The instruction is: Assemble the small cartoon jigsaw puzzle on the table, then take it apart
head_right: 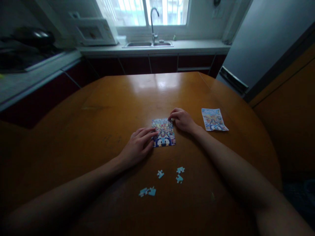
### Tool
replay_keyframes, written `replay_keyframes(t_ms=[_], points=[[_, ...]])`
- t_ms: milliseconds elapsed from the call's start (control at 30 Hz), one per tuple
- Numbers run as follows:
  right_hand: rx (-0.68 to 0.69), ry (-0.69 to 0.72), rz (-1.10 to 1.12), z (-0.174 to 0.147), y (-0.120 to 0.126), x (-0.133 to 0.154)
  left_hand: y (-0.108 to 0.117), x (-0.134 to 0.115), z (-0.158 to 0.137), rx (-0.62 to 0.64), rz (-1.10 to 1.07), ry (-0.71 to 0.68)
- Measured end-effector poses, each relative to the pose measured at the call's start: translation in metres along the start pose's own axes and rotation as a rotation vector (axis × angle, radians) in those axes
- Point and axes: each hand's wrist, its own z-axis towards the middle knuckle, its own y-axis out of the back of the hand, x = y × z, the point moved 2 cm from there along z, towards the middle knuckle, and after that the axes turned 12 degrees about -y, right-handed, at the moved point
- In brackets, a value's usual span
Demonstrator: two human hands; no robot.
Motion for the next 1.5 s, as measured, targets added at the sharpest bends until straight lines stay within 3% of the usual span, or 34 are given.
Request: replay_keyframes(t_ms=[1200,1333,1500], points=[[-0.018,-0.01,-0.053,-0.002,0.004,0.007,-0.001,-0.001,-0.002,-0.004,0.009,-0.01],[0.084,0.067,-0.208,-0.019,0.012,0.049,-0.004,0.004,-0.002,-0.041,0.0,0.017],[0.531,0.323,-0.273,-0.072,0.006,0.148,-0.008,0.007,-0.002,-0.052,-0.007,0.045]])
